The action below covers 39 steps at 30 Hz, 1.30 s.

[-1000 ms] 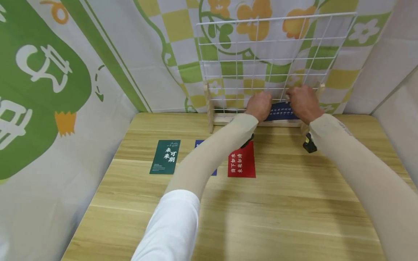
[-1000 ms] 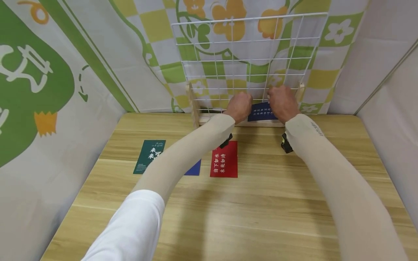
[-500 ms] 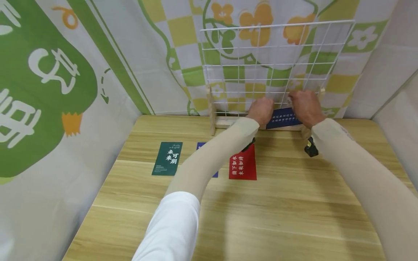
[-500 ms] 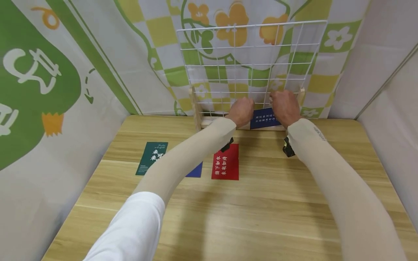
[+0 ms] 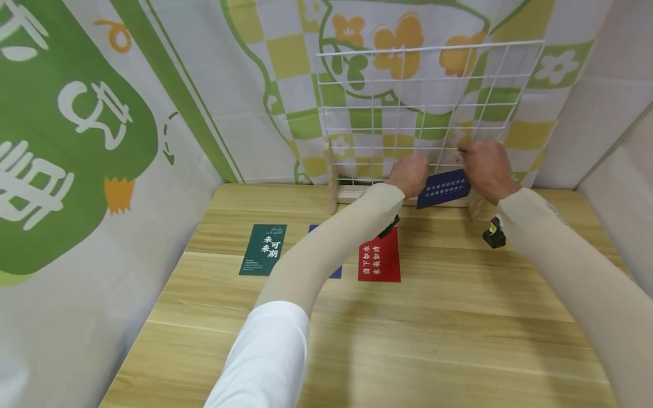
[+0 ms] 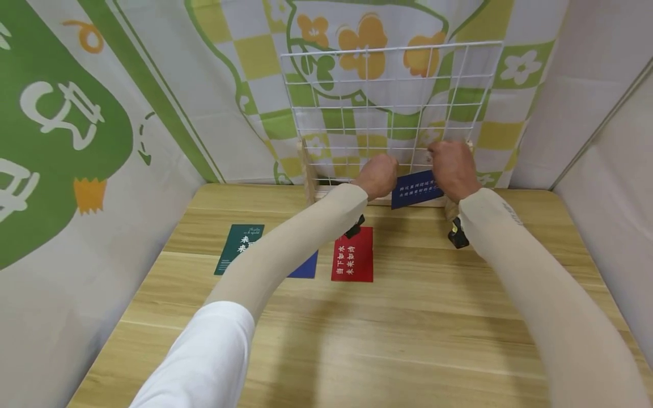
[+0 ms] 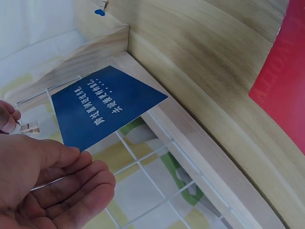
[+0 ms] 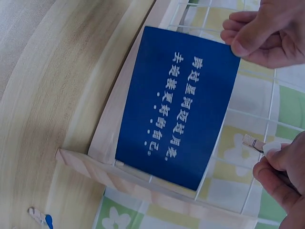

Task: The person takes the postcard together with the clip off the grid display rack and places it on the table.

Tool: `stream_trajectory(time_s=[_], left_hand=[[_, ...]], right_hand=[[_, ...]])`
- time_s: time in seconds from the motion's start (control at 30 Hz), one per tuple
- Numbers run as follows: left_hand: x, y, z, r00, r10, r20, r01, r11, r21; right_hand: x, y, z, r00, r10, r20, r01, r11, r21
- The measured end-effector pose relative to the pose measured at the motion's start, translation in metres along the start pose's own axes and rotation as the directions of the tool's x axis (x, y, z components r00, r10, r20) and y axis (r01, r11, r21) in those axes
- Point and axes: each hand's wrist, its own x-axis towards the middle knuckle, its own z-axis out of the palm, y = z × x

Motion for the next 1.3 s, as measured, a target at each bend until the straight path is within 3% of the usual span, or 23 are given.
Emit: stream_trajectory(time_s=[0.17,0.53,0.83,1.03,1.3], left_hand=[[-0.007,0.0,-0.006,1.0,-0.003,0.017,0.004,0.999,-0.039],[-0.019,-0.006,-0.017,1.0,0.021,0.016,-0.021,1.0,0.002],[-0.031,-0.013,-0.021,1.0,0.01,-0.009,-0.01,0.999,-0.048],[-0.04,-0.017,-0.021,1.0,0.021,0.015,-0.02,0.996,-0.084],[-0.054,-0.012,-0.018,0.999,-0.035,-0.022,0.032,0.991,-0.13]], right_hand=[[-0.005,0.004,-0.01,1.0,0.013,0.021,-0.013,1.0,0.005],[-0.016,0.014,-0.031,0.999,0.041,0.011,-0.041,0.999,0.004],[-0.027,0.024,-0.044,0.997,0.066,-0.035,-0.066,0.998,0.011],[-0.035,0.032,-0.048,0.995,0.085,-0.045,-0.086,0.996,-0.005],[-0.045,0.042,-0.055,0.99,0.144,0.0,-0.144,0.99,-0.002]])
